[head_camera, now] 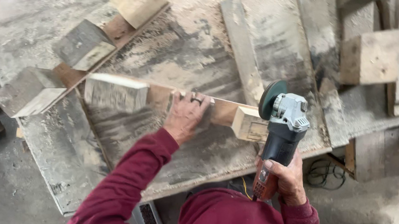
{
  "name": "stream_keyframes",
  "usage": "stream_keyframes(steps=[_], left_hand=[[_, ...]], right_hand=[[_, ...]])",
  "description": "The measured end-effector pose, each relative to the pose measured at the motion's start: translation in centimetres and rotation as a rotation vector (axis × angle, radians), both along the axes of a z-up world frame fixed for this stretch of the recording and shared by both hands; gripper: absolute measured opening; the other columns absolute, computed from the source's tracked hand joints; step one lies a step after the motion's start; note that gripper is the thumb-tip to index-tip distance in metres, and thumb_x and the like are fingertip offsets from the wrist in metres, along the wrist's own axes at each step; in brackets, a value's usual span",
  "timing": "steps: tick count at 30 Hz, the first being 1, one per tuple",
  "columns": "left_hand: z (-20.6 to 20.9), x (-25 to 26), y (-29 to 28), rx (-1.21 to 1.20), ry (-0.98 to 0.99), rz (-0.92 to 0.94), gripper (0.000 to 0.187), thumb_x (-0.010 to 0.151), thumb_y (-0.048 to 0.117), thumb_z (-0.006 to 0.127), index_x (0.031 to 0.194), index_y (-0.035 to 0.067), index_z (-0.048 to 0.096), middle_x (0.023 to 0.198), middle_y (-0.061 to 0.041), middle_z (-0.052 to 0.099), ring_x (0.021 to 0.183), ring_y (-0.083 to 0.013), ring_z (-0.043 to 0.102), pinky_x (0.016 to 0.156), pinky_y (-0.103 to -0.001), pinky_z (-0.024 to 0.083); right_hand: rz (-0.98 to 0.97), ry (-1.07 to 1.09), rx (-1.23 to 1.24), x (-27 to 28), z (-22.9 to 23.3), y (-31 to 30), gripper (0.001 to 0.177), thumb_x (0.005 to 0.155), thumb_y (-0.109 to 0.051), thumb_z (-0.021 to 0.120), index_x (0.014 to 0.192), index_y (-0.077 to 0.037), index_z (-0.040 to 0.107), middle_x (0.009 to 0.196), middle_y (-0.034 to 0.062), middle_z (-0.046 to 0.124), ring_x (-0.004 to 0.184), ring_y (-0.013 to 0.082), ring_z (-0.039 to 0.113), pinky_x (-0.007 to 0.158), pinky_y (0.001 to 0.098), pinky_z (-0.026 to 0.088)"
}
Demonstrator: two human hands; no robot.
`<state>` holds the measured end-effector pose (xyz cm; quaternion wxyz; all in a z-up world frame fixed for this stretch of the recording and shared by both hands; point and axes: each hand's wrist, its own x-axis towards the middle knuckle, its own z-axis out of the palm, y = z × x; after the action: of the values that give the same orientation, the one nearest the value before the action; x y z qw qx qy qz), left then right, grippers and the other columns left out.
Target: The person uses an angle grinder to smooth the surfaces of small wooden blocks arranged on a workbench. They systematically move the grinder across the blocks, occasionally repositioning the wood to access different sides.
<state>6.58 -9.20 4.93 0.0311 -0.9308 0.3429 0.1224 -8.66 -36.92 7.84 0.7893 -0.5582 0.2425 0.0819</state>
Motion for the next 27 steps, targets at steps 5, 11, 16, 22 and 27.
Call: stream_keyframes(steps=[5,11,16,22,27], left_hand=[[-2.2,-1.2,-2.4,0.021,0.075,-0.162,0.077,0.076,0.012,0.075,0.145,0.014,0.043,0.131,-0.009,0.055,0.124,-0.0283,0.050,0.105,-0.058,0.031],[-2.7,-5.2,-6.7,0.101,-0.045,-0.245,0.089,0.078,0.016,0.073,0.156,0.015,0.032,0.144,-0.015,0.048,0.139,-0.0363,0.039,0.113,-0.070,0.016],[-3.0,-13.0,-14.0,-0.307,0.008,-0.296,0.103,0.064,0.037,0.078,0.154,0.015,0.032,0.152,-0.019,0.044,0.145,-0.0407,0.031,0.113,-0.071,0.016],[-4.9,-16.4,-17.5,-0.220,0.088,-0.212,0.070,0.078,0.021,0.077,0.140,0.012,0.046,0.137,-0.013,0.053,0.135,-0.0357,0.044,0.110,-0.058,0.033],[-5.4,-19.4,-16.3,-0.163,0.054,-0.269,0.074,0.069,0.012,0.075,0.137,0.010,0.049,0.129,-0.011,0.056,0.130,-0.0328,0.047,0.107,-0.052,0.035]], right_hand=[[-0.097,0.023,-0.016,-4.5,0.7,-3.3,0.067,0.068,-0.022,0.079,0.124,0.000,0.050,0.088,0.0146,0.068,0.073,0.0242,0.070,0.065,0.0366,0.060],[-0.129,-0.039,0.025,-10.6,0.6,-7.7,0.065,0.070,-0.021,0.081,0.123,0.001,0.050,0.092,0.0127,0.067,0.077,0.0237,0.070,0.069,0.0366,0.059],[-0.105,-0.030,-0.021,-16.2,-0.5,-11.7,0.064,0.069,-0.022,0.081,0.121,0.000,0.050,0.089,0.0129,0.067,0.075,0.0240,0.070,0.067,0.0375,0.059],[-0.091,-0.023,-0.014,-23.7,-2.1,-15.3,0.065,0.069,-0.026,0.081,0.122,-0.001,0.051,0.084,0.0134,0.066,0.073,0.0232,0.069,0.064,0.0376,0.059],[-0.106,-0.002,0.021,-27.9,-3.6,-17.2,0.067,0.070,-0.028,0.082,0.123,-0.001,0.051,0.086,0.0128,0.066,0.074,0.0230,0.069,0.064,0.0376,0.058]])
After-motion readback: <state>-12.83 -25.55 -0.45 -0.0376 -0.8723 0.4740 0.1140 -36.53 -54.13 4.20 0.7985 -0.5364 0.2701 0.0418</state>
